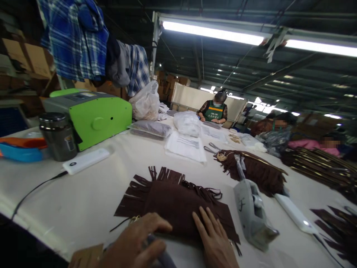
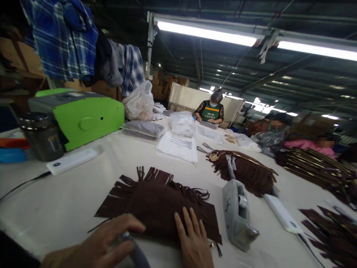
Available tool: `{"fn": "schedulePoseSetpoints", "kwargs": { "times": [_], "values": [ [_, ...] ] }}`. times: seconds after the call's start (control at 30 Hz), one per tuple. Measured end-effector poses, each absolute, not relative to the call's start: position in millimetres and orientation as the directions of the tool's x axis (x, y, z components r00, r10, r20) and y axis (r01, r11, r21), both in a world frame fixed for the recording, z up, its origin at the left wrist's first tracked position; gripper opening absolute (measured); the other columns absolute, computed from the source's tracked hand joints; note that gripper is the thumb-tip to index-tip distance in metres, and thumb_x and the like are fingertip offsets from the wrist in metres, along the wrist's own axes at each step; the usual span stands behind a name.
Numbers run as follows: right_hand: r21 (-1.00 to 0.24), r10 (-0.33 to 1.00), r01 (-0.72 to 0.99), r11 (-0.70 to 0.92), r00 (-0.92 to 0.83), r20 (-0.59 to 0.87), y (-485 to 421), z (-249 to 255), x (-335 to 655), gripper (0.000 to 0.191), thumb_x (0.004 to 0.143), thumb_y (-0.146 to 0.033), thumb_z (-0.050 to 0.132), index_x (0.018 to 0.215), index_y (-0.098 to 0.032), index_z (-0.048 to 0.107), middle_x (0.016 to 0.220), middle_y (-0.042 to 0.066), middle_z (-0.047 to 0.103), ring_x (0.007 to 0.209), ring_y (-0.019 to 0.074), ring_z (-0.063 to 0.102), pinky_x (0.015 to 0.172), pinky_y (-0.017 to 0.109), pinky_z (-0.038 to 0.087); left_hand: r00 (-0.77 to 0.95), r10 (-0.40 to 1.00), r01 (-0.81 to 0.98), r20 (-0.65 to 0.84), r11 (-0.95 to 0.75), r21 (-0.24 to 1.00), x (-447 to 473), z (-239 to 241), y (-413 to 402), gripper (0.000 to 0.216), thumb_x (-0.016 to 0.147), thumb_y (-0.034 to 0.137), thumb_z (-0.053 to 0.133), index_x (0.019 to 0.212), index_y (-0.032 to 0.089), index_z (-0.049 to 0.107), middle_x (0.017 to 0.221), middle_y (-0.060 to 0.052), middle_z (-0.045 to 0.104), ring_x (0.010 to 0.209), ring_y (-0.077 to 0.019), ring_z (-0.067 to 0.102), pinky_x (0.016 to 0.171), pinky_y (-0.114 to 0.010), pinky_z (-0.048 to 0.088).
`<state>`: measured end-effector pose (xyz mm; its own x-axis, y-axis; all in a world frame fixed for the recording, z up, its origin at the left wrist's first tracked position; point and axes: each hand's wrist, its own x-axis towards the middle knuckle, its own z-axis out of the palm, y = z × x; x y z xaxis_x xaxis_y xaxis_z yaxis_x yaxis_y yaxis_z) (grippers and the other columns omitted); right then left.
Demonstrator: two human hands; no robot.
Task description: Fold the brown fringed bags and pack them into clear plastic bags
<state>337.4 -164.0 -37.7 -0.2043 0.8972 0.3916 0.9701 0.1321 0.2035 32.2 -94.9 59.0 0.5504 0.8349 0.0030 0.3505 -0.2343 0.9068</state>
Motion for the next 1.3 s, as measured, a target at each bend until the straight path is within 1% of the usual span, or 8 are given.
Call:
{"fn": "schedulePoseSetpoints", "kwargs": {
  "times": [0.07, 0.17, 0.3, 0.5, 0.63, 0.93, 1.13, 1.3],
  "values": [
    [0.214, 0.871, 0.976, 0.028, -0.129, 0.473, -160.5, -41.8, 341.8, 0.090, 0.077, 0.003, 0.037, 0.152, -0.035, 0.006, 0.148, 0.005, 0.041, 0.129, 0.0306, 0.048, 0.087, 0.042, 0.058, 0.672, 0.741, 0.546, 0.007, -0.502, 0.670, 67.6, 56.6, -86.0, 0.052, 0.070, 0.019, 0.064, 0.122, 0.026, 0.063, 0.130, -0.008, 0.061, 0.124, -0.0324, 0.050, 0.107, -0.048, 0.036],
    [0.169, 0.833, 0.986, -0.013, -0.083, 0.547, -150.7, -40.0, 355.3, 0.089, 0.077, 0.008, 0.032, 0.153, -0.030, 0.004, 0.150, 0.011, 0.039, 0.122, 0.0266, 0.057, 0.085, 0.034, 0.058, 0.659, 0.752, 0.710, -0.038, -0.604, 0.362, 98.8, 38.9, -76.6, 0.070, 0.067, 0.004, 0.054, 0.135, 0.018, 0.051, 0.143, -0.014, 0.049, 0.132, -0.0355, 0.042, 0.105, -0.054, 0.038],
    [0.154, 0.809, 0.981, 0.117, -0.184, 0.559, -129.7, -10.3, 371.0, 0.089, 0.075, 0.009, 0.029, 0.154, -0.028, 0.011, 0.146, 0.011, 0.046, 0.123, 0.0235, 0.056, 0.094, 0.036, 0.054, 0.598, 0.802, 0.778, 0.000, -0.580, 0.243, 97.5, 19.8, -72.4, 0.073, 0.070, -0.006, 0.037, 0.139, 0.017, 0.047, 0.143, -0.014, 0.050, 0.129, -0.0321, 0.047, 0.099, -0.051, 0.045],
    [0.280, 0.713, 0.891, 0.359, -0.455, 0.533, -108.7, 94.7, 348.9, 0.064, 0.080, 0.000, 0.038, 0.140, -0.023, 0.044, 0.132, 0.007, 0.060, 0.119, 0.0203, 0.059, 0.096, 0.031, 0.053, 0.496, 0.868, 0.835, 0.002, -0.477, 0.274, 68.1, 28.9, -64.2, 0.089, 0.062, -0.008, 0.037, 0.146, 0.022, 0.033, 0.149, -0.007, 0.042, 0.134, -0.0249, 0.043, 0.109, -0.046, 0.038],
    [0.295, 0.704, 0.885, 0.360, -0.466, 0.536, -111.1, 135.9, 333.5, 0.051, 0.079, -0.001, 0.038, 0.120, -0.021, 0.060, 0.117, 0.007, 0.068, 0.104, 0.0183, 0.067, 0.090, 0.029, 0.055, 0.450, 0.893, 0.857, -0.021, -0.426, 0.290, 48.1, 38.8, -54.3, 0.082, 0.069, -0.006, 0.035, 0.147, 0.020, 0.032, 0.151, -0.005, 0.037, 0.138, -0.0210, 0.036, 0.112, -0.041, 0.034],
    [-0.024, 0.822, 0.918, 0.396, -0.342, 0.455, -124.1, 139.6, 325.3, 0.034, 0.072, -0.001, 0.041, 0.087, -0.022, 0.063, 0.099, 0.006, 0.070, 0.084, 0.0140, 0.071, 0.067, 0.018, 0.056, 0.457, 0.888, 0.835, -0.047, -0.411, 0.367, 36.1, 27.2, -41.5, 0.079, 0.071, -0.008, 0.031, 0.147, 0.013, 0.032, 0.149, -0.012, 0.041, 0.135, -0.0218, 0.041, 0.108, -0.039, 0.040],
    [-0.014, 0.669, 0.896, 0.443, -0.320, 0.671, -118.5, 191.6, 297.9, 0.034, 0.069, -0.003, 0.045, 0.086, -0.022, 0.067, 0.102, 0.006, 0.072, 0.090, 0.0170, 0.071, 0.080, 0.025, 0.056, 0.560, 0.804, 0.475, 0.199, -0.509, 0.718, 27.6, 35.2, -33.3, 0.063, 0.077, 0.007, 0.046, 0.137, 0.025, 0.050, 0.135, -0.001, 0.059, 0.122, -0.0197, 0.056, 0.107, -0.029, 0.040],
    [-0.146, 0.757, 0.896, 0.420, -0.257, 0.601, -98.4, 202.6, 303.8, 0.030, 0.066, -0.005, 0.046, 0.071, -0.024, 0.069, 0.089, 0.002, 0.074, 0.081, 0.0162, 0.072, 0.070, 0.022, 0.056, 0.611, 0.772, 0.415, 0.176, -0.501, 0.760, 26.9, 52.9, -30.5, 0.056, 0.079, 0.013, 0.049, 0.131, 0.031, 0.055, 0.130, 0.002, 0.063, 0.117, -0.0197, 0.060, 0.102, -0.028, 0.044]
  ]
}}
